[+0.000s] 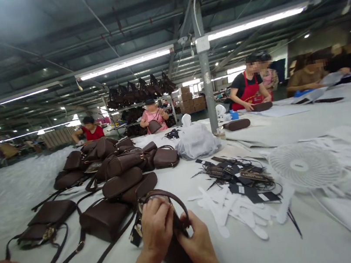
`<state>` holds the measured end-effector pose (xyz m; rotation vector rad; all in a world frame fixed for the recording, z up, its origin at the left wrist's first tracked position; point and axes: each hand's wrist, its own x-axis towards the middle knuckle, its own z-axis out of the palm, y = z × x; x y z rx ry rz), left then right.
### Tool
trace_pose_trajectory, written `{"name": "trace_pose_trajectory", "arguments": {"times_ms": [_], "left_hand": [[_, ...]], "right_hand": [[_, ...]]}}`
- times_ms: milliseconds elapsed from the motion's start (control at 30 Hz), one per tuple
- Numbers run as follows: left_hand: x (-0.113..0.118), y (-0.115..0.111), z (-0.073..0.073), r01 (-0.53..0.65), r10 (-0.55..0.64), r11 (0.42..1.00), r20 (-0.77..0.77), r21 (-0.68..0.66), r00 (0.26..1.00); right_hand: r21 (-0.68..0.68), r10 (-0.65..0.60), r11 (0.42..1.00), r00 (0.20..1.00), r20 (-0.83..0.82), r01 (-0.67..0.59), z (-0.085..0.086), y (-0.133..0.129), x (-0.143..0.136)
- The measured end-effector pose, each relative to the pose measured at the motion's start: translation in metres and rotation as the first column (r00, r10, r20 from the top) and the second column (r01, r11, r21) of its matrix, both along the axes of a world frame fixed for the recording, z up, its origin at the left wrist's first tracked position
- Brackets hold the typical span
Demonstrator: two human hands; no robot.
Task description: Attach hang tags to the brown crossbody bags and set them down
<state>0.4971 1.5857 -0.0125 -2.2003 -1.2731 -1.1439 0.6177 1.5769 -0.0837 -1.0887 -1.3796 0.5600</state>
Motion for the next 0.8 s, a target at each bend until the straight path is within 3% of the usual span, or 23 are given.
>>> {"name": "trace_pose_trajectory", "arguments": {"times_ms": [67,267,367,533,800], "left_hand": [[-0.007,0.001,0.000,-0.054,0.053,0.999,0.035,0.004,0.998],[-0.018,0.001,-0.018,-0.049,0.045,0.999,0.212,0.012,0.976],[-0.013,0.002,-0.015,-0.036,0.036,0.999,0.206,-0.006,0.978],[0.002,0.009,0.004,-0.001,0.000,1.000,0.044,0.026,0.999],[0.021,0.018,0.005,-0.008,0.008,1.000,-0.020,-0.009,1.000]], "right_hand": [[-0.021,0.038,0.999,0.998,0.047,-0.037,0.002,-0.003,0.005],[-0.101,0.183,0.980,0.978,0.102,-0.172,0.004,-0.014,0.028],[-0.138,0.156,0.980,0.985,0.072,-0.145,0.004,-0.019,0.034],[-0.180,0.030,0.983,1.000,-0.006,-0.031,0.003,-0.025,0.039],[-0.240,-0.039,0.970,0.999,-0.037,0.029,-0.001,-0.028,0.044]]}}
